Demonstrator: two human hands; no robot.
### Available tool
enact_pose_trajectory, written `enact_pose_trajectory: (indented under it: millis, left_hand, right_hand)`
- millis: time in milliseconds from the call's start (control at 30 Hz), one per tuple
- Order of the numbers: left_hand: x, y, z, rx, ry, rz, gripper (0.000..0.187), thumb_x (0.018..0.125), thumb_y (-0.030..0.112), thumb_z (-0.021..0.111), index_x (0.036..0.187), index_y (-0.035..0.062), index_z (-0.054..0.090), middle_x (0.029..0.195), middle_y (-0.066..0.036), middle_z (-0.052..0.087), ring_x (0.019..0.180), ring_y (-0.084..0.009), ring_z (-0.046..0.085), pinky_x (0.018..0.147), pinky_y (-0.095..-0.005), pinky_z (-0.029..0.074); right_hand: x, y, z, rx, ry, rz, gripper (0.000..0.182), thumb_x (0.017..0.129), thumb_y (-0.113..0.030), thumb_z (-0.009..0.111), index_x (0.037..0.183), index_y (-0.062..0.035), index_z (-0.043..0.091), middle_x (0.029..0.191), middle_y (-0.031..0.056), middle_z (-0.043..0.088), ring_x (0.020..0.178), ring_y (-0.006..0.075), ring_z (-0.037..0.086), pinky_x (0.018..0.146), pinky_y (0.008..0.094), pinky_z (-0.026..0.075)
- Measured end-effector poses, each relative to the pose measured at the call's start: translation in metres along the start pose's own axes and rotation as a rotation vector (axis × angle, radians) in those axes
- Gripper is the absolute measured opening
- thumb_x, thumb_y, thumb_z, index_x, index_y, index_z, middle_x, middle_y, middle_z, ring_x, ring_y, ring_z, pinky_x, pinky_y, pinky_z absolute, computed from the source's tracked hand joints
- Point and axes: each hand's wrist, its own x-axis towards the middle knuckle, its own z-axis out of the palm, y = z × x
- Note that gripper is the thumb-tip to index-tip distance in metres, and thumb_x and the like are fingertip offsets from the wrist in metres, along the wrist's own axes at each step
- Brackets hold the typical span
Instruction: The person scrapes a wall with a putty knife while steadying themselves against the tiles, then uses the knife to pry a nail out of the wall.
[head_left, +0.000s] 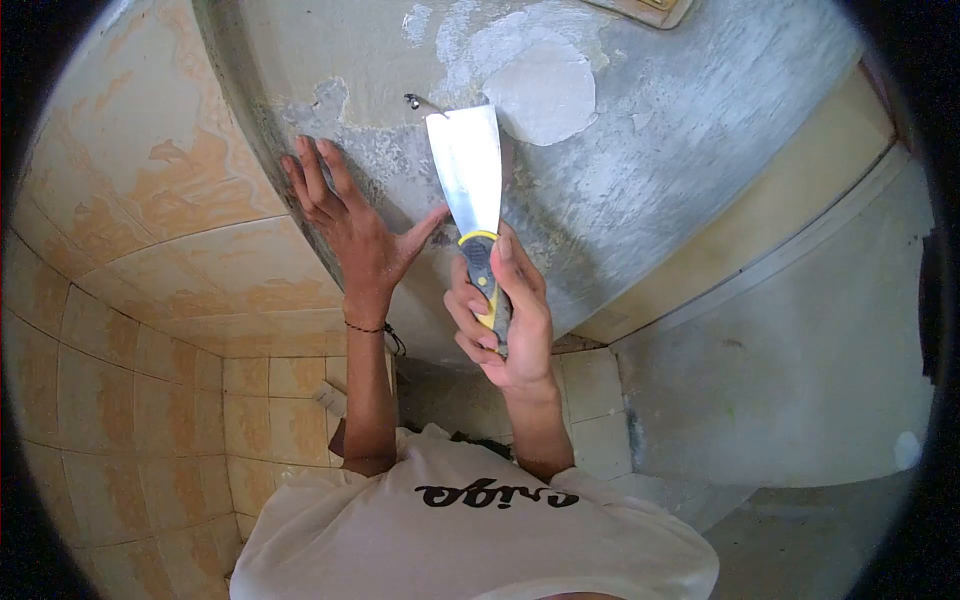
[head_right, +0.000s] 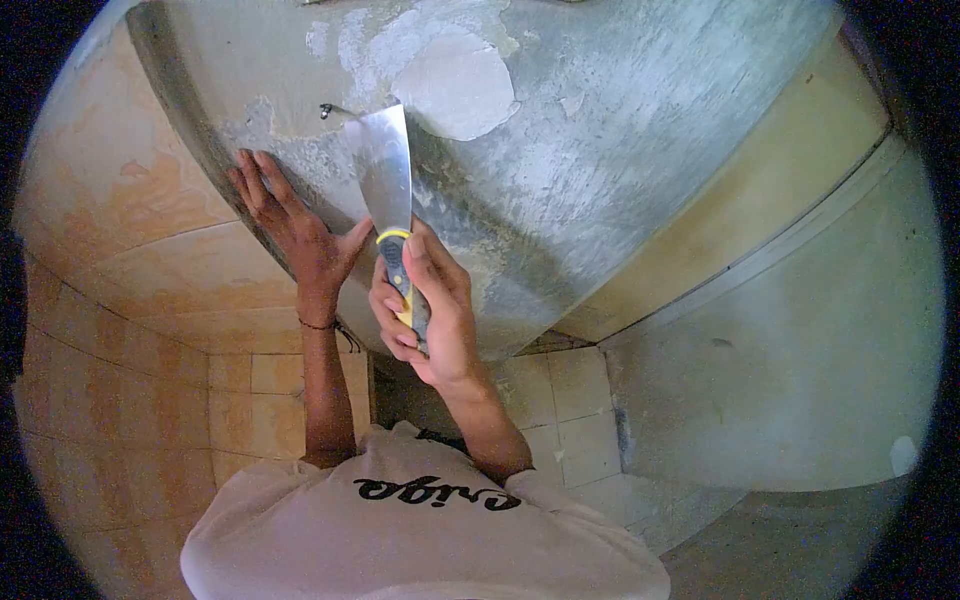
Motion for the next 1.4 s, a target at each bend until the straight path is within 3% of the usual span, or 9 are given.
enact_pose_trajectory:
  millis: [367, 433, 567, 667, 733, 867, 967, 1033, 1400]
  left_hand:
    - [-0.001, -0.001, 0.001, -0.011, -0.003, -0.027, 0.141, 0.063, 0.064, 0.088, 0.162, -0.0009, 0.012, 0.166, -0.025, 0.013, 0.152, -0.0487, 0.012, 0.124, -0.0601, 0.017]
    - [-0.001, 0.0, 0.001, -0.013, -0.005, -0.031, 0.141, 0.063, 0.064, 0.088, 0.162, -0.0008, 0.012, 0.166, -0.025, 0.013, 0.152, -0.0487, 0.012, 0.124, -0.0601, 0.017]
    - [-0.002, -0.002, 0.001, -0.022, -0.007, -0.022, 0.141, 0.063, 0.064, 0.088, 0.162, -0.0007, 0.012, 0.167, -0.025, 0.013, 0.152, -0.0486, 0.011, 0.124, -0.0602, 0.016]
    - [0.0, -0.001, 0.0, -0.015, -0.005, -0.021, 0.14, 0.064, 0.064, 0.087, 0.162, -0.0004, 0.012, 0.167, -0.025, 0.012, 0.152, -0.0488, 0.011, 0.124, -0.0602, 0.016]
    - [0.0, -0.001, 0.0, -0.019, -0.01, -0.024, 0.139, 0.065, 0.064, 0.087, 0.162, -0.0003, 0.012, 0.167, -0.025, 0.012, 0.152, -0.0489, 0.011, 0.124, -0.0602, 0.016]
    - [-0.001, 0.0, 0.0, -0.03, -0.012, -0.032, 0.138, 0.065, 0.063, 0.087, 0.162, -0.0001, 0.012, 0.167, -0.025, 0.013, 0.152, -0.0487, 0.011, 0.124, -0.0602, 0.016]
    - [-0.001, -0.001, 0.001, -0.034, -0.003, -0.03, 0.138, 0.065, 0.063, 0.087, 0.162, -0.0001, 0.012, 0.167, -0.024, 0.013, 0.152, -0.0484, 0.011, 0.124, -0.0603, 0.016]
    - [-0.001, -0.001, 0.001, -0.029, -0.001, -0.027, 0.138, 0.065, 0.063, 0.087, 0.162, -0.0001, 0.012, 0.167, -0.024, 0.013, 0.152, -0.0484, 0.011, 0.124, -0.0605, 0.016]
    - [0.0, -0.001, 0.0, -0.034, -0.009, -0.032, 0.139, 0.063, 0.064, 0.088, 0.162, -0.0008, 0.013, 0.166, -0.025, 0.013, 0.152, -0.0485, 0.011, 0.124, -0.0614, 0.016]
  right_hand:
    - [0.001, -0.001, 0.004, -0.056, 0.008, -0.013, 0.047, 0.111, -0.039, 0.042, 0.149, -0.0106, 0.042, 0.073, 0.0004, 0.041, 0.044, 0.0034, 0.034, 0.03, 0.0169, 0.025]
    - [-0.001, 0.0, 0.01, -0.081, 0.083, -0.036, 0.041, 0.111, -0.04, 0.045, 0.137, -0.009, 0.051, 0.07, 0.0, 0.047, 0.042, 0.0027, 0.037, 0.031, 0.0178, 0.024]
    - [0.001, 0.0, 0.008, -0.06, 0.063, -0.033, 0.04, 0.111, -0.04, 0.045, 0.135, -0.0088, 0.052, 0.071, 0.0003, 0.047, 0.042, 0.0027, 0.037, 0.031, 0.0178, 0.024]
    - [-0.001, 0.001, 0.009, -0.057, 0.074, -0.053, 0.041, 0.111, -0.04, 0.045, 0.137, -0.0088, 0.051, 0.071, 0.0004, 0.046, 0.042, 0.0027, 0.036, 0.032, 0.0181, 0.025]
    - [0.0, -0.001, 0.004, -0.063, 0.038, -0.016, 0.047, 0.111, -0.038, 0.042, 0.15, -0.0109, 0.042, 0.072, 0.0004, 0.042, 0.043, 0.0035, 0.034, 0.03, 0.0171, 0.024]
    - [-0.003, 0.001, 0.009, -0.052, 0.046, -0.031, 0.046, 0.111, -0.038, 0.042, 0.149, -0.0109, 0.042, 0.072, 0.0003, 0.042, 0.043, 0.0035, 0.034, 0.03, 0.0169, 0.024]
    - [0.0, -0.003, 0.008, -0.055, 0.07, -0.01, 0.04, 0.11, -0.041, 0.045, 0.134, -0.0089, 0.052, 0.071, 0.0001, 0.045, 0.043, 0.0035, 0.037, 0.032, 0.0183, 0.025]
    - [0.005, 0.0, 0.007, -0.014, 0.009, 0.003, 0.045, 0.111, -0.038, 0.042, 0.148, -0.0121, 0.043, 0.073, 0.0, 0.041, 0.043, 0.0037, 0.034, 0.03, 0.0169, 0.024]
    - [0.002, -0.004, 0.004, -0.011, 0.023, 0.024, 0.042, 0.111, -0.039, 0.042, 0.146, -0.014, 0.044, 0.072, 0.0001, 0.04, 0.043, 0.0038, 0.033, 0.03, 0.0167, 0.023]
